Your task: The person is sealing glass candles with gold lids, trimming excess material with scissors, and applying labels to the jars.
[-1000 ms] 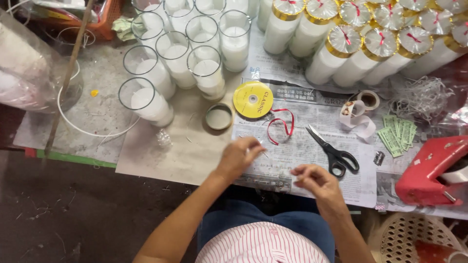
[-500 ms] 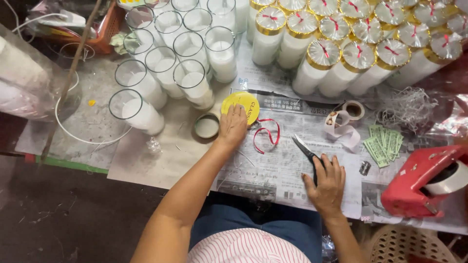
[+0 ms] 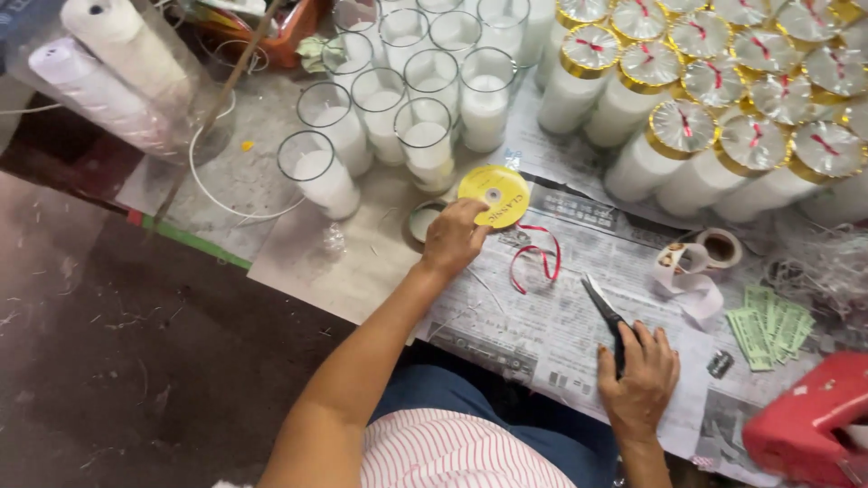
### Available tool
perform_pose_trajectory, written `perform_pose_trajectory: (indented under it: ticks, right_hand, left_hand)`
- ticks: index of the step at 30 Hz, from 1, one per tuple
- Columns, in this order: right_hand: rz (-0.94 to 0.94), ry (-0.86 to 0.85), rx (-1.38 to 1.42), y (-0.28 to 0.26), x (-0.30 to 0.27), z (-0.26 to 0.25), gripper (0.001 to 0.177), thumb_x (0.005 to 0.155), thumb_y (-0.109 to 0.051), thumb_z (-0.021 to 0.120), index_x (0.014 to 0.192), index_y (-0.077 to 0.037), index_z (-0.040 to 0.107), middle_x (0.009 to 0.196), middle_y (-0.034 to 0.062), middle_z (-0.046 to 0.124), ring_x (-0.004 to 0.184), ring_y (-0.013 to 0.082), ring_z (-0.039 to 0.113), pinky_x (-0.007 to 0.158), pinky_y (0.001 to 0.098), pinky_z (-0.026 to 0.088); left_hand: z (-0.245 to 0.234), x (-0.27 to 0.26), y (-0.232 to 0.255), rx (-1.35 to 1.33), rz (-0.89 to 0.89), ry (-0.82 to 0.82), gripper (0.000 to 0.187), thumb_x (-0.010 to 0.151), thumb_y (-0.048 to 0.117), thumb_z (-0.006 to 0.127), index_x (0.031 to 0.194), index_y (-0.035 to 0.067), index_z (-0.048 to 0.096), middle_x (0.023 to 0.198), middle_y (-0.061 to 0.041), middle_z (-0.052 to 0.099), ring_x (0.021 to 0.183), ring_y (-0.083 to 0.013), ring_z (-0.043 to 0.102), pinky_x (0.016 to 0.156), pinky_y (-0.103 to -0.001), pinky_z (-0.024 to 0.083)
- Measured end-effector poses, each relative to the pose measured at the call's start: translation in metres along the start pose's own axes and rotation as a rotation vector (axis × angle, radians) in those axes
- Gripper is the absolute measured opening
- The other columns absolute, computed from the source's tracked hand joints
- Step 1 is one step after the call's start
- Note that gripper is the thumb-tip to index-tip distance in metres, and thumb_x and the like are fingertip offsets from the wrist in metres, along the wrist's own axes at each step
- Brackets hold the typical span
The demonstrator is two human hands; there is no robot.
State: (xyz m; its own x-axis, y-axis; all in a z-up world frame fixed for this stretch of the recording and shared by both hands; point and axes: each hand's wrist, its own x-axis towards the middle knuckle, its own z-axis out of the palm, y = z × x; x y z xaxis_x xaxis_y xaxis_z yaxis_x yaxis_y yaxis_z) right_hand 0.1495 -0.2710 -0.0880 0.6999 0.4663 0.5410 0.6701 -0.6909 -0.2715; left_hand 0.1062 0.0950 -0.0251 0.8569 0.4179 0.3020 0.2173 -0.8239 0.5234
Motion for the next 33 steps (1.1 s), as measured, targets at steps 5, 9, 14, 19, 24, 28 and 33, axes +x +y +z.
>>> perform_pose_trajectory:
  ticks: [5,9,14,19,24,28,33]
  right_hand:
    - [0.021,-0.022,-0.010,0.000,-0.002,0.003,0.047,0.093,-0.029,0.069,0.136,-0.010,0.069,0.142,0.0109,0.066,0.141,0.0398,0.056,0.116,0.0580,0.041]
    - [0.014,-0.005,-0.014,-0.001,-0.002,0.004,0.044,0.094,-0.026,0.069,0.134,-0.009,0.071,0.141,0.0116,0.068,0.139,0.0400,0.058,0.115,0.0579,0.042]
    - [0.011,-0.001,-0.028,-0.004,-0.002,0.003,0.043,0.094,-0.024,0.070,0.135,-0.009,0.071,0.141,0.0111,0.068,0.141,0.0393,0.057,0.117,0.0567,0.041]
    - [0.010,-0.002,-0.033,-0.005,0.000,0.003,0.042,0.095,-0.025,0.068,0.133,-0.010,0.071,0.140,0.0110,0.067,0.139,0.0381,0.057,0.115,0.0544,0.042]
    - [0.001,-0.005,-0.029,-0.008,0.001,0.002,0.041,0.094,-0.023,0.068,0.133,-0.010,0.070,0.138,0.0115,0.067,0.138,0.0386,0.057,0.114,0.0544,0.041]
    - [-0.014,0.017,-0.036,-0.004,0.003,0.004,0.040,0.094,-0.024,0.068,0.132,-0.012,0.069,0.137,0.0093,0.066,0.135,0.0374,0.057,0.113,0.0522,0.041]
    - [0.091,0.038,-0.002,0.004,-0.005,0.018,0.042,0.092,-0.034,0.070,0.133,-0.022,0.070,0.135,0.0044,0.066,0.134,0.0351,0.056,0.116,0.0519,0.035]
  left_hand:
    - [-0.064,-0.062,-0.026,-0.343,-0.185,0.536,0.006,0.091,0.005,0.068,0.092,0.010,0.065,0.087,-0.005,0.065,0.080,-0.0193,0.060,0.074,-0.031,0.051]
    - [-0.100,-0.075,-0.090,-0.194,-0.431,0.864,0.049,0.085,0.024,0.080,0.119,0.007,0.048,0.107,-0.008,0.052,0.095,-0.0232,0.050,0.078,-0.038,0.047]
    - [-0.111,-0.052,-0.142,-0.161,-0.410,0.766,0.112,0.077,0.023,0.092,0.159,0.003,0.018,0.161,-0.029,0.032,0.148,-0.0415,0.038,0.121,-0.046,0.036]
    - [-0.117,-0.032,-0.142,-0.237,-0.532,0.747,0.117,0.071,0.032,0.093,0.157,0.000,0.020,0.160,-0.027,0.035,0.148,-0.0397,0.036,0.122,-0.044,0.029]
    - [-0.136,-0.035,-0.131,-0.248,-0.450,0.771,0.098,0.063,0.025,0.095,0.141,0.001,0.041,0.139,-0.022,0.055,0.127,-0.0373,0.056,0.108,-0.043,0.045]
    - [-0.162,-0.051,-0.072,-0.319,-0.374,0.727,0.092,0.068,0.019,0.091,0.142,0.003,0.038,0.140,-0.026,0.053,0.124,-0.0395,0.061,0.094,-0.044,0.062]
    - [-0.133,-0.078,0.000,-0.348,-0.111,0.497,0.106,0.054,0.026,0.102,0.140,-0.003,0.048,0.133,-0.032,0.057,0.128,-0.0501,0.056,0.112,-0.056,0.041]
